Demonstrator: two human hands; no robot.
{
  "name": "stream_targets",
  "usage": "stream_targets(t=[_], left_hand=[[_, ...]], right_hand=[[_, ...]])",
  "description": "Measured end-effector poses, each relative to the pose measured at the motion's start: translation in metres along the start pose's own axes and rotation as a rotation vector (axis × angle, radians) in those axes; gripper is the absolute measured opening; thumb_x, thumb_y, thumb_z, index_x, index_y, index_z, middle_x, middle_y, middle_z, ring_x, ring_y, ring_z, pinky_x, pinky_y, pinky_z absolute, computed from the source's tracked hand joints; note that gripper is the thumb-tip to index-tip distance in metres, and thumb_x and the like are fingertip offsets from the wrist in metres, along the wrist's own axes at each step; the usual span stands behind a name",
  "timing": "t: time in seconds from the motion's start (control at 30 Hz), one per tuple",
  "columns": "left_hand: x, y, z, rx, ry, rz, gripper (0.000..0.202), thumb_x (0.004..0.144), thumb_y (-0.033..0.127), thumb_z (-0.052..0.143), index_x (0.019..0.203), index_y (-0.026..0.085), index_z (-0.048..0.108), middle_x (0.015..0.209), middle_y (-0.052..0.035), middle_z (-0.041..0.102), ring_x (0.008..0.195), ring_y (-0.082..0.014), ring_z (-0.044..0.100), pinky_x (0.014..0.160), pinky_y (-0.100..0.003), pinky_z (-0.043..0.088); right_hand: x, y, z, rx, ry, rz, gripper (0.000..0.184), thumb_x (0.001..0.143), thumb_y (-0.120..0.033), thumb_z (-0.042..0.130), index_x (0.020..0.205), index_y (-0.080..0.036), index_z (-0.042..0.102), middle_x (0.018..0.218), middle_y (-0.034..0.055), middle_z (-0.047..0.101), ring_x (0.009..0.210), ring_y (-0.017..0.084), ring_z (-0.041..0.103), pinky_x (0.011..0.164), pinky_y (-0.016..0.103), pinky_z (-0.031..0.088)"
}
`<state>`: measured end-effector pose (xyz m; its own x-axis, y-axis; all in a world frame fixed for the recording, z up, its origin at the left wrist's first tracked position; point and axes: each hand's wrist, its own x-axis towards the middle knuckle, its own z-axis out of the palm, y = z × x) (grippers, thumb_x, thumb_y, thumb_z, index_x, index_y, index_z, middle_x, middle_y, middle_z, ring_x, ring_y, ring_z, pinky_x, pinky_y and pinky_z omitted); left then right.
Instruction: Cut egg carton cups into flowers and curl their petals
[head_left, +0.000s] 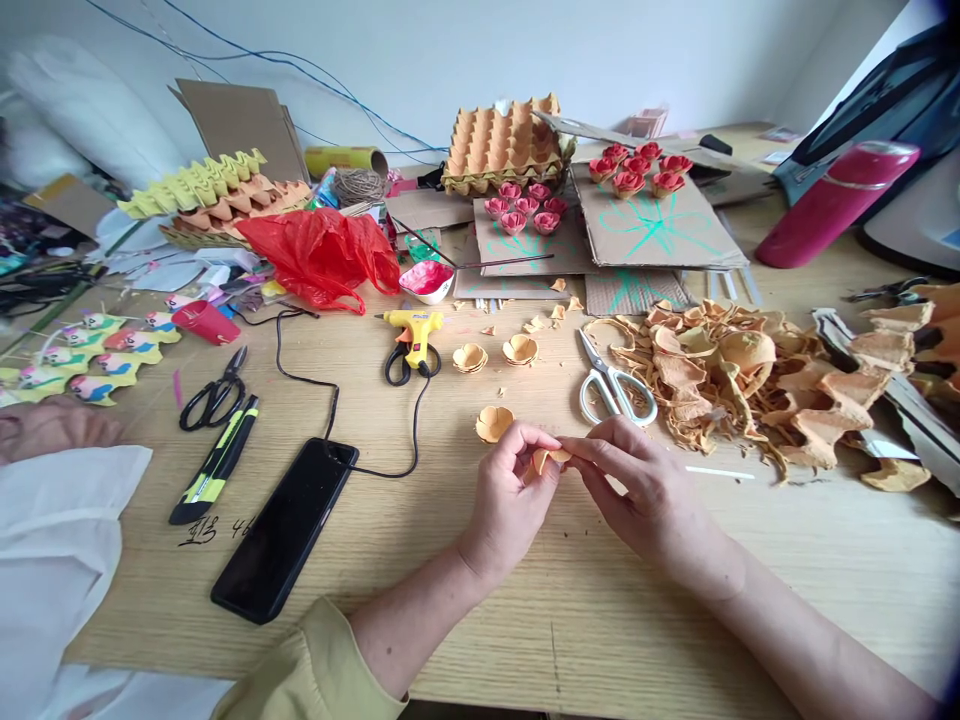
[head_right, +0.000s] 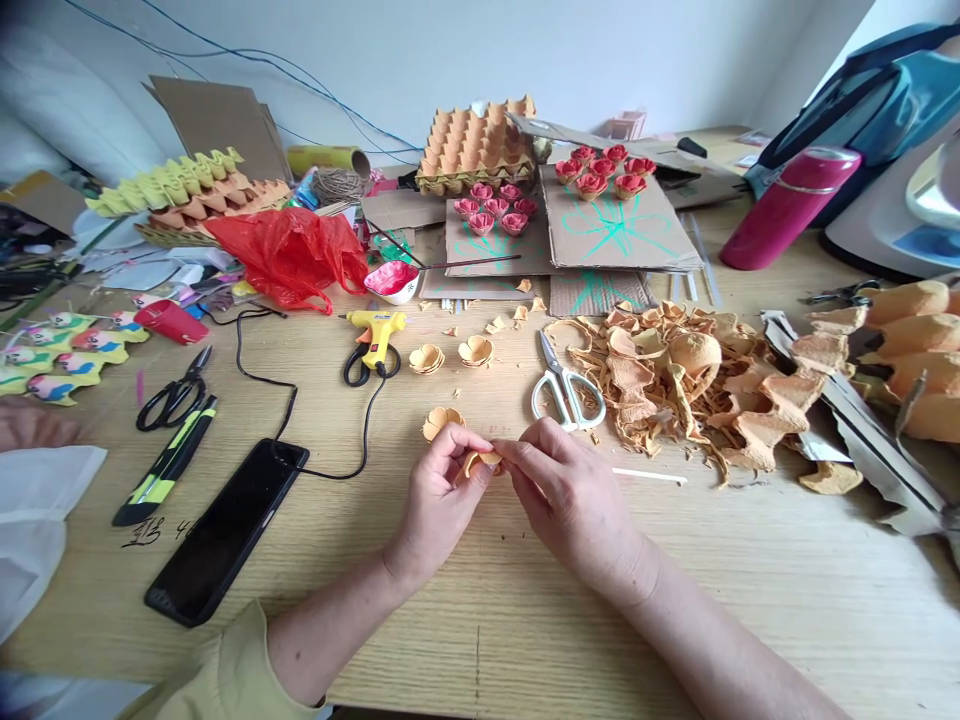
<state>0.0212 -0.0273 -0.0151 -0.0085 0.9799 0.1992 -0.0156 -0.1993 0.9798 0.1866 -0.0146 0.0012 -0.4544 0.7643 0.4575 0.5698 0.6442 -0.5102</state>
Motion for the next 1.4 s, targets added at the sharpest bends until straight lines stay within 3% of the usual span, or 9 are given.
stream_targets(t=[0.3,0.57,0.83,1.07,1.23,1.4], left_hand=[[0.000,0.000,0.001,-0.017,-0.011,-0.007,0.015,0.081,0.004,0.061,0.084,0.019,0.057,0.077,0.0017,0.065,0.073,-0.0115,0.065,0.070,-0.023,0.053],[0.000,0.001,0.002,-0.073,-0.036,-0.059,0.012,0.083,0.012,0.065,0.083,0.020,0.055,0.078,0.0014,0.067,0.069,-0.0112,0.064,0.069,-0.025,0.055],[0.001,0.005,-0.004,0.135,-0.061,-0.027,0.019,0.084,0.005,0.059,0.095,0.020,0.061,0.096,-0.0042,0.071,0.091,-0.0165,0.068,0.083,-0.028,0.055],[0.005,-0.003,-0.003,0.010,0.013,-0.137,0.013,0.085,0.009,0.057,0.093,0.019,0.061,0.090,-0.0028,0.065,0.078,-0.0143,0.065,0.061,-0.024,0.060],[0.002,-0.007,-0.001,-0.069,0.012,-0.136,0.012,0.087,0.012,0.059,0.095,0.019,0.060,0.089,-0.0026,0.065,0.079,-0.0146,0.067,0.074,-0.031,0.063],[-0.002,-0.007,0.003,-0.109,-0.040,-0.177,0.014,0.087,0.012,0.059,0.098,0.019,0.059,0.096,-0.0040,0.066,0.085,-0.0150,0.068,0.079,-0.030,0.062]], right_hand=[[-0.002,0.000,-0.001,-0.012,-0.011,0.008,0.025,0.099,-0.012,0.050,0.112,-0.020,0.070,0.084,0.0050,0.058,0.071,0.015,0.056,0.064,0.028,0.045],[-0.003,-0.002,-0.002,-0.115,0.008,-0.067,0.026,0.100,-0.013,0.049,0.114,-0.019,0.070,0.080,0.0044,0.058,0.069,0.015,0.054,0.062,0.027,0.044],[-0.001,0.000,-0.004,-0.151,-0.013,-0.017,0.024,0.102,-0.019,0.049,0.118,-0.019,0.067,0.087,0.0063,0.061,0.073,0.016,0.058,0.067,0.030,0.047],[0.000,-0.002,-0.007,-0.037,0.037,0.119,0.019,0.099,-0.019,0.051,0.114,-0.019,0.063,0.087,0.0038,0.061,0.061,0.012,0.059,0.056,0.026,0.049],[-0.001,-0.008,-0.004,0.061,-0.043,0.165,0.020,0.098,-0.020,0.051,0.113,-0.020,0.065,0.086,0.0040,0.062,0.061,0.012,0.060,0.051,0.023,0.048],[-0.003,-0.006,0.000,-0.035,-0.050,0.139,0.021,0.098,-0.017,0.051,0.110,-0.021,0.068,0.089,0.0047,0.064,0.061,0.012,0.059,0.056,0.026,0.047]])
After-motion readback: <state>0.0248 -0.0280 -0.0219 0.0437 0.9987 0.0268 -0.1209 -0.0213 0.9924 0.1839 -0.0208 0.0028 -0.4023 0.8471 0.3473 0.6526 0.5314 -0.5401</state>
